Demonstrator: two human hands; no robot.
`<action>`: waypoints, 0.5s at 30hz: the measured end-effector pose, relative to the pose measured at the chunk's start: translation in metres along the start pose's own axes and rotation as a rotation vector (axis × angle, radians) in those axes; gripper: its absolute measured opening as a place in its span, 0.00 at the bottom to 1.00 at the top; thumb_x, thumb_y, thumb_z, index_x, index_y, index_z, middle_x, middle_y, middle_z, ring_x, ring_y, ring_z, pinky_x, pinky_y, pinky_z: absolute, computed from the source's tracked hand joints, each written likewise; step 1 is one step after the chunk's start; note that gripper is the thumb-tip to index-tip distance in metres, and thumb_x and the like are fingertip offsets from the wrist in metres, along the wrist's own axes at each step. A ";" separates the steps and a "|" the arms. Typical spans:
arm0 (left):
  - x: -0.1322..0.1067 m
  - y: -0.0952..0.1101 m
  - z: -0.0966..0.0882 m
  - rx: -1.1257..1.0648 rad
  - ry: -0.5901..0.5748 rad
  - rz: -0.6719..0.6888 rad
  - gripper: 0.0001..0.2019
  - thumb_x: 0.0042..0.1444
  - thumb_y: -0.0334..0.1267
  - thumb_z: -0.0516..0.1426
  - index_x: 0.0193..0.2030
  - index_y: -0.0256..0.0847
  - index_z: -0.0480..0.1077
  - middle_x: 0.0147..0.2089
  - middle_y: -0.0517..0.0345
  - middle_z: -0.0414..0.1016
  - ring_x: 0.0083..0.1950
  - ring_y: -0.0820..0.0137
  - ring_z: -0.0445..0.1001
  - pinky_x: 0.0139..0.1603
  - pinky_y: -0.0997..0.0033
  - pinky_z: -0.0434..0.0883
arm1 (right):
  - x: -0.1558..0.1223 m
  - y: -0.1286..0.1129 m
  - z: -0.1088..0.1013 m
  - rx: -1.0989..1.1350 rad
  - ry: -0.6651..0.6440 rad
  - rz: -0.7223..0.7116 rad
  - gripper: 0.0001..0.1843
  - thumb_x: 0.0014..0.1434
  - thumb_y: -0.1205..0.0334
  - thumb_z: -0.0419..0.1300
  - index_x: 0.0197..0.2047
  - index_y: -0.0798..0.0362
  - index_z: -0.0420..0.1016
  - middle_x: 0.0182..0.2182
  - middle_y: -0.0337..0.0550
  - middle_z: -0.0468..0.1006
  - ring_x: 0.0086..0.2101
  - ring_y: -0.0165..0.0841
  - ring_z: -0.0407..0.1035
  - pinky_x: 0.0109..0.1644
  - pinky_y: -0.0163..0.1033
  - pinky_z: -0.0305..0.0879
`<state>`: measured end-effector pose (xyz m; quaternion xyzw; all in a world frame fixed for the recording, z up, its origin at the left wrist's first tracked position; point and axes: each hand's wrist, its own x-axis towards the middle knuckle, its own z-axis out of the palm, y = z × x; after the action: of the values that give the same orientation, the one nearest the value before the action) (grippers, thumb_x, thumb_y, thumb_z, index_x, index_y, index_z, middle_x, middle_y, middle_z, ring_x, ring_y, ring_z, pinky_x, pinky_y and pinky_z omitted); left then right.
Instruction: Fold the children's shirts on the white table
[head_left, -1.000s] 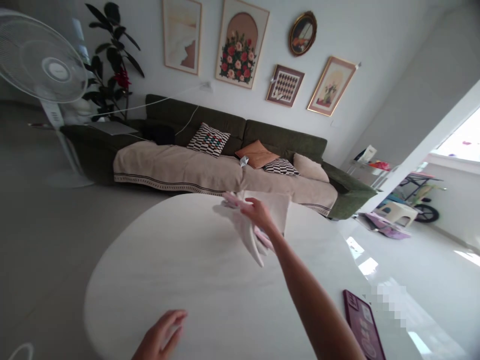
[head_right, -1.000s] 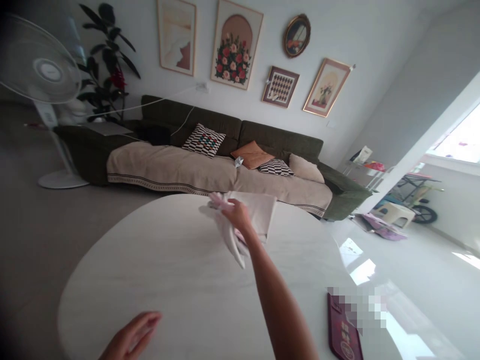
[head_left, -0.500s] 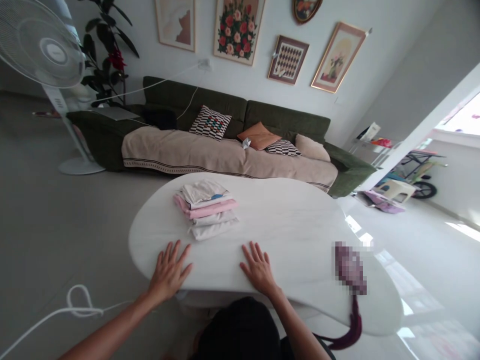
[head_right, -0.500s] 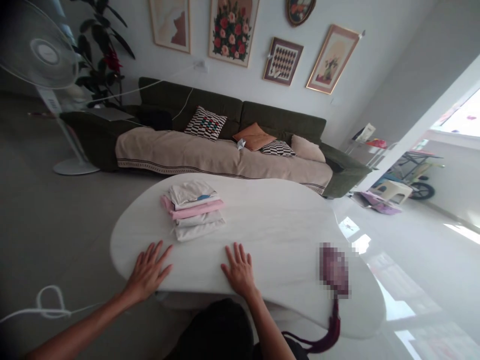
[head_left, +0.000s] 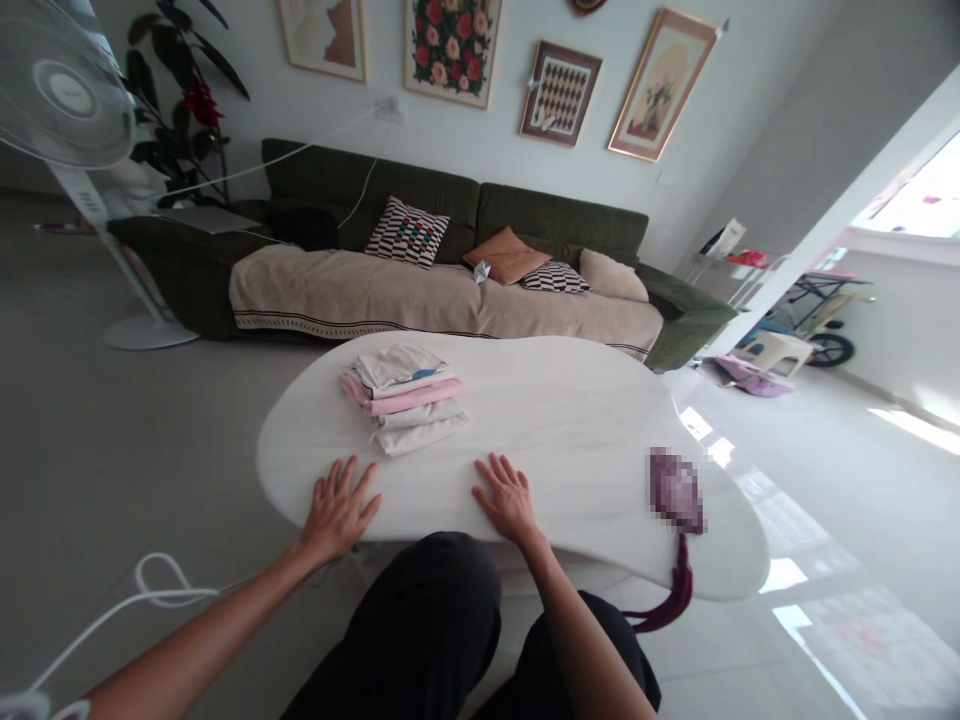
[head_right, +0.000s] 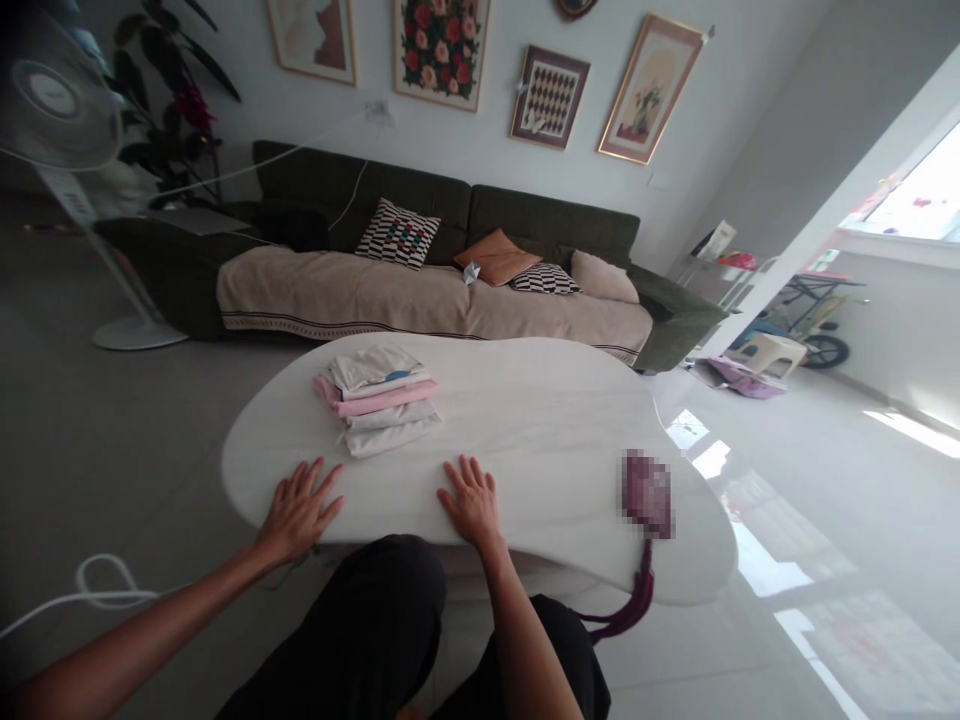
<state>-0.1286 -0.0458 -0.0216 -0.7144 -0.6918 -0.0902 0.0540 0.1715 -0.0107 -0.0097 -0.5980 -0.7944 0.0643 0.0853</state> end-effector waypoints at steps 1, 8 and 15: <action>0.000 0.000 -0.001 -0.001 -0.002 0.000 0.26 0.58 0.48 0.45 0.63 0.42 0.57 0.66 0.43 0.51 0.66 0.50 0.46 0.60 0.48 0.48 | 0.000 0.000 0.000 0.000 0.001 0.000 0.27 0.62 0.46 0.43 0.63 0.41 0.50 0.64 0.41 0.48 0.63 0.38 0.40 0.61 0.50 0.43; -0.002 -0.001 -0.001 -0.024 -0.051 0.002 0.26 0.58 0.47 0.45 0.63 0.42 0.56 0.67 0.43 0.49 0.67 0.50 0.44 0.61 0.47 0.47 | 0.001 0.002 0.004 -0.012 0.015 -0.003 0.27 0.62 0.47 0.44 0.63 0.42 0.51 0.64 0.42 0.49 0.63 0.38 0.40 0.60 0.50 0.43; 0.008 0.000 -0.029 -0.310 -0.233 -0.049 0.26 0.57 0.47 0.47 0.61 0.39 0.60 0.68 0.45 0.47 0.68 0.49 0.40 0.62 0.42 0.43 | 0.001 0.006 0.006 -0.005 0.044 -0.024 0.27 0.62 0.46 0.44 0.63 0.42 0.52 0.64 0.42 0.50 0.62 0.39 0.42 0.60 0.50 0.44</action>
<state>-0.1301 -0.0437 0.0087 -0.7026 -0.6885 -0.1136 -0.1392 0.1752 -0.0077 -0.0170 -0.5898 -0.7996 0.0481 0.1021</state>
